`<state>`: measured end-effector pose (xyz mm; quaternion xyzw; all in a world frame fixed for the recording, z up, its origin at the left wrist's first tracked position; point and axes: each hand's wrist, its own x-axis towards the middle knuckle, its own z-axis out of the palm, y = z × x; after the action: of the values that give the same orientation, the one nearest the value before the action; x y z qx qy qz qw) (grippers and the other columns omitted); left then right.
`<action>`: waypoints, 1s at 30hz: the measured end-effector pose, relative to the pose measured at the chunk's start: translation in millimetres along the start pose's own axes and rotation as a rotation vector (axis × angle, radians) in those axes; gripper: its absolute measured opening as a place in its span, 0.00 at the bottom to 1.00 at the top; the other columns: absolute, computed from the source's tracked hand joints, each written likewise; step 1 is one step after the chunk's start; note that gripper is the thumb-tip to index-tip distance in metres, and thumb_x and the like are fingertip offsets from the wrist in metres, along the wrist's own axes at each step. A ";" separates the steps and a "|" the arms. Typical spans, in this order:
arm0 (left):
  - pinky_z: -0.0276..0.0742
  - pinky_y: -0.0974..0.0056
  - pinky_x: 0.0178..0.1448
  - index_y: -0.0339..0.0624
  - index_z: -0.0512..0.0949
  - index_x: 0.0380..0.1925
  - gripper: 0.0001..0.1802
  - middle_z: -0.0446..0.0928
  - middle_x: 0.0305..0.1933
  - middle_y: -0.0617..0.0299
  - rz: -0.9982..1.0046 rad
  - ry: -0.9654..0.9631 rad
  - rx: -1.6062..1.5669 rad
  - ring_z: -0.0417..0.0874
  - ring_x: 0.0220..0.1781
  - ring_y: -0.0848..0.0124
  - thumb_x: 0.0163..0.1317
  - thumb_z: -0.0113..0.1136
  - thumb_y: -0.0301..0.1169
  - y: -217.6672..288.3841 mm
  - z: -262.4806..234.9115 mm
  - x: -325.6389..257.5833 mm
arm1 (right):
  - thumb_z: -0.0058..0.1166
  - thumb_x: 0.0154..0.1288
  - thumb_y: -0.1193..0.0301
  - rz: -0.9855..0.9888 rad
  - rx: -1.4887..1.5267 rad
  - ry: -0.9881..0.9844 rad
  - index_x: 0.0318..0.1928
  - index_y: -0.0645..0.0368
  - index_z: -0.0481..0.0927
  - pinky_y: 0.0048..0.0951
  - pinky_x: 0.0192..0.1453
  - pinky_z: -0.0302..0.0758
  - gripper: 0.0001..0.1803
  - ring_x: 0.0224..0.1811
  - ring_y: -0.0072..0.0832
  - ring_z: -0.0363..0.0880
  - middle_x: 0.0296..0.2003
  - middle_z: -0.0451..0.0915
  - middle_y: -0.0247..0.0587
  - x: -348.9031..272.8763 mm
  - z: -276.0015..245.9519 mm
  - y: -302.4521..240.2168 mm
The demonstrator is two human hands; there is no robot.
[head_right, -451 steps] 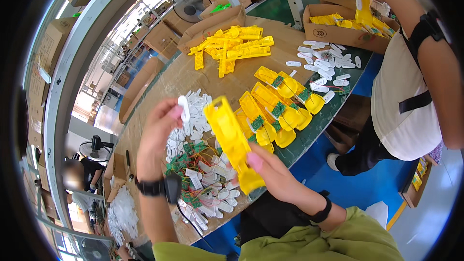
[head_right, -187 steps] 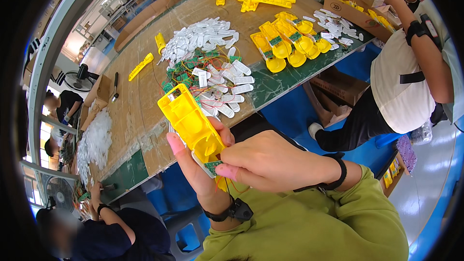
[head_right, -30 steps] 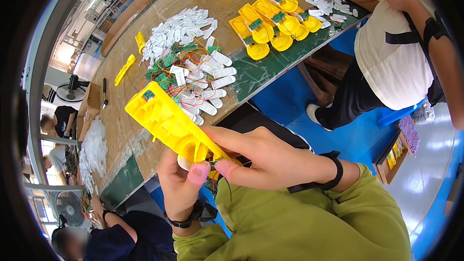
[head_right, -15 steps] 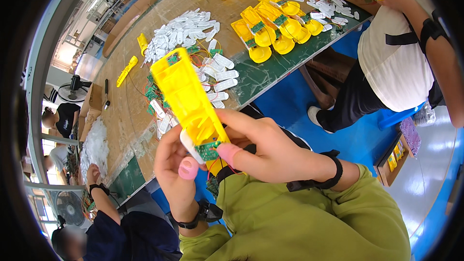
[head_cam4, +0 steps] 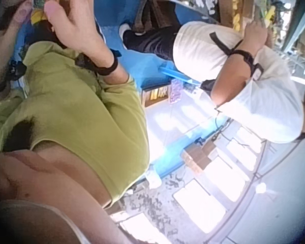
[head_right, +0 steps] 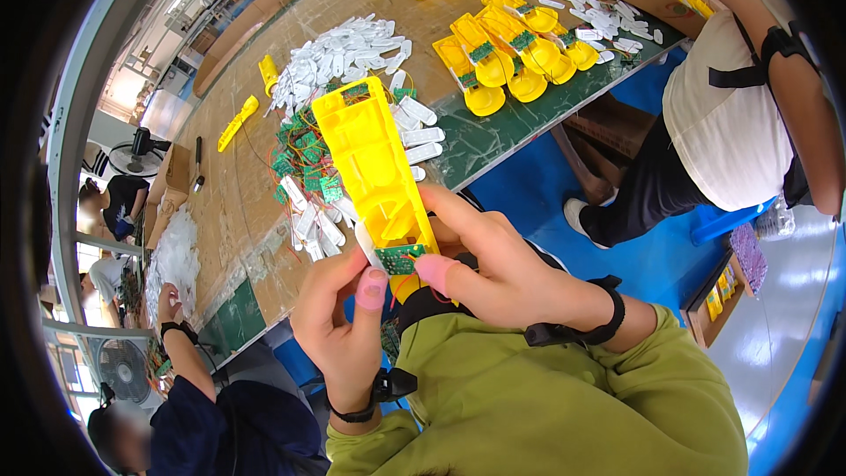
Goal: The person picks up a yellow plastic shell, inserts a circuit board with wires, and presses a white plastic component into the shell. They then place the assembled unit onto a pile and repeat the process.
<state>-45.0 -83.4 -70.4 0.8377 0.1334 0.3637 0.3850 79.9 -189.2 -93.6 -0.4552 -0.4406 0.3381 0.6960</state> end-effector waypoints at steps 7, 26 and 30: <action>0.74 0.70 0.32 0.31 0.75 0.34 0.13 0.77 0.30 0.52 0.127 0.033 0.106 0.79 0.28 0.66 0.45 0.61 0.20 8.3 9.8 -5.6 | 0.48 0.55 0.73 -0.037 -0.206 0.106 0.51 0.65 0.59 0.23 0.35 0.68 0.23 0.32 0.20 0.72 0.32 0.73 0.40 2.5 3.0 2.7; 0.73 0.69 0.27 0.30 0.74 0.33 0.10 0.76 0.26 0.53 0.055 0.175 0.358 0.78 0.24 0.64 0.49 0.57 0.22 34.4 23.0 -12.9 | 0.50 0.52 0.75 -0.290 -0.298 0.188 0.47 0.67 0.62 0.25 0.30 0.70 0.21 0.27 0.29 0.74 0.28 0.74 0.43 -0.4 15.4 7.6; 0.73 0.69 0.28 0.31 0.74 0.34 0.10 0.75 0.26 0.52 0.000 0.160 0.326 0.77 0.24 0.64 0.51 0.56 0.23 26.4 22.8 -13.4 | 0.49 0.52 0.74 -0.180 -0.328 0.164 0.47 0.66 0.62 0.25 0.30 0.69 0.21 0.27 0.27 0.74 0.29 0.74 0.44 2.0 13.6 3.5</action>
<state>-39.6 -120.3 -67.6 0.8575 0.2207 0.4026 0.2322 67.8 -181.5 -93.6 -0.5472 -0.4707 0.1601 0.6733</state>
